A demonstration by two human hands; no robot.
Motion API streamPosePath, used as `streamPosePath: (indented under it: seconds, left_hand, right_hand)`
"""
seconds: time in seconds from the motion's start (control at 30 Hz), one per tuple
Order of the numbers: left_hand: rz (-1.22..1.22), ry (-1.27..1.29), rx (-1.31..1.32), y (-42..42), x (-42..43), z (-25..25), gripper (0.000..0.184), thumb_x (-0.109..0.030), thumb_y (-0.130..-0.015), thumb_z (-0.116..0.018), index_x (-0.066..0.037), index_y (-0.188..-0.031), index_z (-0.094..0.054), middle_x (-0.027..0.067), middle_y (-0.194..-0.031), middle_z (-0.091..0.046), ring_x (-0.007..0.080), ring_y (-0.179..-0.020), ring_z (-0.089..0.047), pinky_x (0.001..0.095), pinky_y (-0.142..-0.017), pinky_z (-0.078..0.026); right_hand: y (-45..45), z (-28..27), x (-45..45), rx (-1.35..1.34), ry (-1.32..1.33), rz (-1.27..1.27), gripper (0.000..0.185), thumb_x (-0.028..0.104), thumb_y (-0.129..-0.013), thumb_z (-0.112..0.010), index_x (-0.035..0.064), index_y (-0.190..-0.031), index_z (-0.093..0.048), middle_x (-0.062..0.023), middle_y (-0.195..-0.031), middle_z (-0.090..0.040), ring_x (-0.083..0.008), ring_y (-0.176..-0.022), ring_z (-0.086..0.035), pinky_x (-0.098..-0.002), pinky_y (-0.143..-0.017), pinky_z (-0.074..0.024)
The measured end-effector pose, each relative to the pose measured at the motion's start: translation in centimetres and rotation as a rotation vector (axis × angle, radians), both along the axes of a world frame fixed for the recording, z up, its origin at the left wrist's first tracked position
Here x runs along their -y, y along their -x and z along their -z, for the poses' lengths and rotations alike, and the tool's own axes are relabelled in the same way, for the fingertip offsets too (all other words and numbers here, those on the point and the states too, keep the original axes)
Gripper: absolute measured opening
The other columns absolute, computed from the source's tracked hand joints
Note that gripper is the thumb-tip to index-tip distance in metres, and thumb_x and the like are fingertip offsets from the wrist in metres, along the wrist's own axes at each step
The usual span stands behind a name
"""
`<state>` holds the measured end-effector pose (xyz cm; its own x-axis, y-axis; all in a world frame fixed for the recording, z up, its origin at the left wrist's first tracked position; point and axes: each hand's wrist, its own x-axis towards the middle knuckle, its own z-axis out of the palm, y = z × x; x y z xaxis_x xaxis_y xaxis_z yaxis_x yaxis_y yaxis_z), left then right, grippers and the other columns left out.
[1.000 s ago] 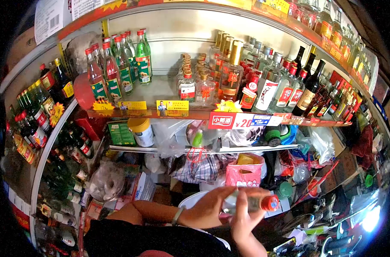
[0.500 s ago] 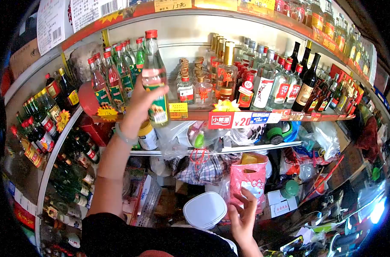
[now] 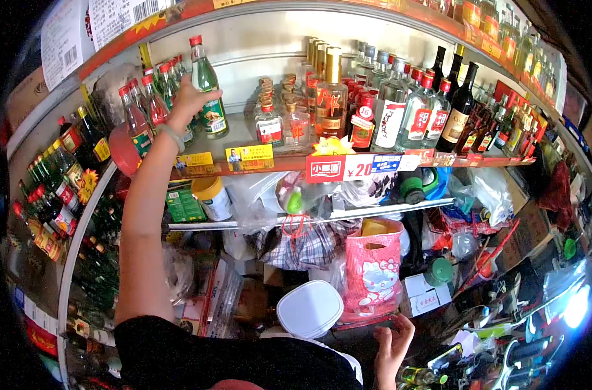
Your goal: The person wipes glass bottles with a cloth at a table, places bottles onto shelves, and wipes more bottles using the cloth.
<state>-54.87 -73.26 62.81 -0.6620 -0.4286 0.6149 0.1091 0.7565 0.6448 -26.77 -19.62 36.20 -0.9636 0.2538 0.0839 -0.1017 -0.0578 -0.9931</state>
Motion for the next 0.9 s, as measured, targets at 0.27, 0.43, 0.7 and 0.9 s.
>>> streamPosePath:
  seconds: [0.27, 0.43, 0.7, 0.9]
  left_hand:
    - [-0.256, 0.106, 0.099, 2.0, 2.3, 1.8, 0.078, -0.030, -0.059, -0.088, 0.002, -0.117, -0.046, 0.0257, -0.121, -0.051, 0.0395, -0.112, -0.054, 0.0417, -0.095, -0.047]
    - [-0.384, 0.179, 0.072, 4.8, 4.6, 4.0, 0.081, -0.028, -0.061, -0.086, 0.002, -0.121, -0.042, 0.0275, -0.122, -0.051, 0.0406, -0.111, -0.054, 0.0424, -0.095, -0.047]
    - [-0.379, 0.275, -0.057, 1.6, -0.1, 3.8, 0.076, -0.020, -0.066, -0.084, 0.002, -0.121, -0.036, 0.0293, -0.119, -0.048, 0.0456, -0.109, -0.053, 0.0470, -0.092, -0.047]
    - [-0.487, 0.364, 0.068, 1.4, 0.2, 3.3, 0.070, -0.023, -0.067, -0.085, 0.004, -0.114, -0.040, 0.0284, -0.117, -0.048, 0.0431, -0.106, -0.056, 0.0431, -0.086, -0.052]
  right_hand:
    - [-0.4, 2.4, -1.5, 0.036, 0.026, 0.037, 0.039, 0.007, -0.094, -0.052, 0.0030, -0.130, -0.037, -0.0124, -0.116, -0.052, -0.0157, -0.081, -0.061, -0.0279, -0.071, -0.0539]
    - [0.1, 2.1, -0.8, 0.037, 0.050, 0.055, 0.039, 0.008, -0.094, -0.053, 0.0037, -0.130, -0.037, -0.0119, -0.114, -0.054, -0.0146, -0.079, -0.061, -0.0274, -0.070, -0.0537]
    - [0.6, 1.4, 0.1, 0.056, 0.018, 0.045, 0.038, 0.005, -0.094, -0.051, 0.0039, -0.129, -0.038, -0.0113, -0.112, -0.056, -0.0139, -0.077, -0.061, -0.0263, -0.069, -0.0528]
    - [0.3, 1.9, 0.2, 0.079, 0.047, 0.052, 0.035, 0.005, -0.094, -0.050, 0.0031, -0.127, -0.041, -0.0108, -0.108, -0.057, -0.0144, -0.077, -0.062, -0.0266, -0.069, -0.0530]
